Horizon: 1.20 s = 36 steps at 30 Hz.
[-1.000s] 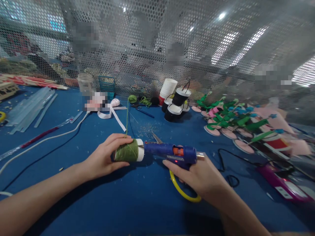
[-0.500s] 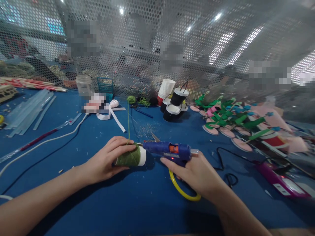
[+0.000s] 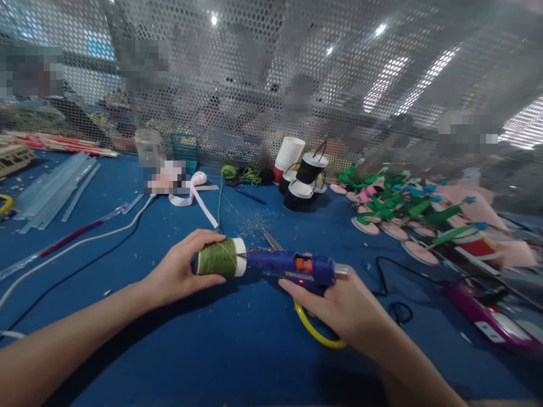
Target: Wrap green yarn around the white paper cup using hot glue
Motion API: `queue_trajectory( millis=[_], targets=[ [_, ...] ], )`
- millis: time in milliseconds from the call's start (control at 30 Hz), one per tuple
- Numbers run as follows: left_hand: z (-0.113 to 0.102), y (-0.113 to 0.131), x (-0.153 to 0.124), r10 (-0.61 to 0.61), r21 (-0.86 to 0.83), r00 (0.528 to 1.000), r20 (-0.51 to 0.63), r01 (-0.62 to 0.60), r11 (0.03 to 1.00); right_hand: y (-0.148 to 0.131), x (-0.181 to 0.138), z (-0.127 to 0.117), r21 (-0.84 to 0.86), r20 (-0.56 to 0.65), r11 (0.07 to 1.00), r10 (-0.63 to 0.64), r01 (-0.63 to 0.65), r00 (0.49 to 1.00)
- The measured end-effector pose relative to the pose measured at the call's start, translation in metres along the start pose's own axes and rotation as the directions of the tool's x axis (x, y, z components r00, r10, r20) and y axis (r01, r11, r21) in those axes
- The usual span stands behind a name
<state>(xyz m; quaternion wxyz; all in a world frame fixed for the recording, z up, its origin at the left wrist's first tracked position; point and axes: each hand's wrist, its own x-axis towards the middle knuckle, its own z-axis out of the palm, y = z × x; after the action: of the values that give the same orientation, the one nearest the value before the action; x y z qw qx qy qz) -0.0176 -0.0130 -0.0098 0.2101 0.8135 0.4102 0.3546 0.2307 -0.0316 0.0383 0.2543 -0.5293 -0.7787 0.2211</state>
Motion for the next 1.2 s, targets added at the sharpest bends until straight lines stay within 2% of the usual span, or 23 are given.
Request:
queue_trajectory(
  millis=[133, 300, 533, 667, 800, 867, 933, 1000, 1067, 1200],
  targets=[
    [0.000, 0.001, 0.001, -0.150, -0.104, 0.989, -0.008, 0.149, 0.983, 0.004, 0.000, 0.001, -0.038, 0.041, 0.999, -0.025, 0.027, 0.999],
    [0.001, 0.003, 0.001, -0.319, -0.276, 0.946, 0.062, 0.323, 0.905, 0.008, -0.001, 0.003, -0.026, 0.043, 0.997, -0.067, 0.068, 0.997],
    [0.001, 0.004, 0.002, -0.393, -0.410, 0.912, 0.120, 0.406, 0.817, 0.001, -0.001, 0.000, -0.005, 0.059, 1.000, -0.029, 0.029, 0.998],
    [0.001, 0.003, 0.001, -0.344, -0.384, 0.935, 0.089, 0.351, 0.854, -0.007, 0.002, -0.002, 0.073, 0.044, 0.997, 0.030, -0.034, 0.999],
    [0.001, 0.000, -0.001, -0.162, -0.211, 0.986, -0.032, 0.152, 0.966, -0.005, 0.010, -0.003, 0.266, 0.083, 0.941, 0.196, -0.211, 0.977],
    [0.001, -0.001, -0.002, -0.127, -0.138, 0.991, -0.049, 0.119, 0.983, 0.000, 0.018, -0.005, 0.359, 0.085, 0.910, 0.189, -0.207, 0.978],
    [0.000, -0.002, -0.002, -0.115, -0.078, 0.992, -0.049, 0.111, 0.991, 0.006, 0.029, -0.007, 0.407, 0.030, 0.900, 0.159, -0.157, 0.987],
    [-0.001, -0.002, -0.002, -0.091, -0.033, 0.995, -0.044, 0.090, 0.995, 0.015, 0.044, -0.008, 0.391, -0.037, 0.904, 0.202, -0.172, 0.979],
    [-0.002, -0.002, -0.002, -0.058, -0.004, 0.998, -0.038, 0.058, 0.998, 0.026, 0.061, -0.008, 0.343, -0.035, 0.899, 0.300, -0.271, 0.953],
    [0.000, 0.000, -0.003, -0.001, 0.038, 0.999, -0.036, 0.002, 0.999, 0.054, 0.090, 0.001, 0.267, -0.020, 0.890, 0.389, -0.370, 0.921]
  ],
)
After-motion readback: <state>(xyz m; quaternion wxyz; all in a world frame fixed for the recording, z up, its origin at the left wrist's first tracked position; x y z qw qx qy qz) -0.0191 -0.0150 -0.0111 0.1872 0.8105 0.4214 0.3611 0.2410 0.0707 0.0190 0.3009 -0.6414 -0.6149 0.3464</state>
